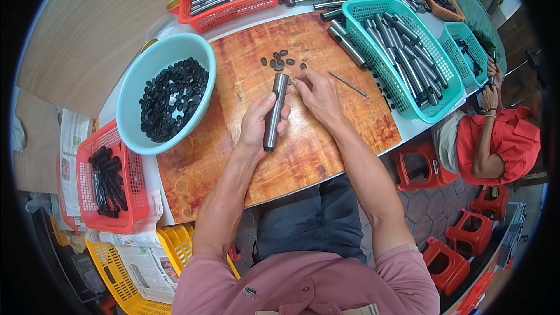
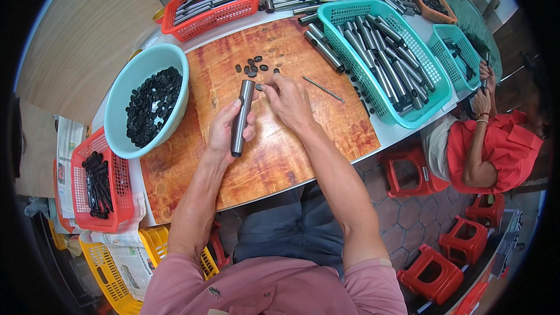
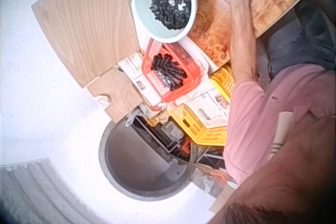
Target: The person repeatedly picks up cylindrical metal rods and small black circular pieces from a table, inserts the black pieces into the rods, and places the assembled units into a yellow basket. The process is repeated continuously throughout the clip.
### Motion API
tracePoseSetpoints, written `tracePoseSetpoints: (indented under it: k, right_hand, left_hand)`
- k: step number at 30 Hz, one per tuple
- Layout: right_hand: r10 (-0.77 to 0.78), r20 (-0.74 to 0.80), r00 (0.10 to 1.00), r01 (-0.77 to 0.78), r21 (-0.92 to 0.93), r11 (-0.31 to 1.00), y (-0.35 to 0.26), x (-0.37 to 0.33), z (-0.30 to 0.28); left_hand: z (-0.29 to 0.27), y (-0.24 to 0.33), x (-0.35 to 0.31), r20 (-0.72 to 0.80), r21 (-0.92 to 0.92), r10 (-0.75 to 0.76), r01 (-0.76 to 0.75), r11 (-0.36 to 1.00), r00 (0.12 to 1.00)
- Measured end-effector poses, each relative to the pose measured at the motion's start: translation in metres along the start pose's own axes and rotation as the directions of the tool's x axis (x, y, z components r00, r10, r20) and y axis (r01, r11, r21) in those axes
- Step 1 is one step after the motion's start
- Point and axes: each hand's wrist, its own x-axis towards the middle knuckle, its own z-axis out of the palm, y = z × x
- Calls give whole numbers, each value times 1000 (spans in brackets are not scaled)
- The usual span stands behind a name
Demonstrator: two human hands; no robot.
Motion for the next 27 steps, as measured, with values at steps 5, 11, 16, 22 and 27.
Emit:
tracePoseSetpoints:
  k: [5,11,16,22,27]
  right_hand:
    - [1,-2,1000,-1,11,1000,1,0,0]
    - [-12,2,1000,12,43,999,4,0,0]
    - [15,7,1000,-16,74,997,3,0,0]
    - [4,4,1000,-4,32,999,2,0,-2]
    - [19,3,1000,-19,57,998,4,0,0]
  left_hand:
    - [4,-2,3,23,12,19,-19,1000,1000]
    - [6,-7,5,135,-8,-29,30,1000,990]
    - [7,-7,6,107,9,-40,39,999,993]
    - [7,-5,5,59,-5,-40,40,999,997]
    - [7,-5,5,52,-31,-33,35,999,998]
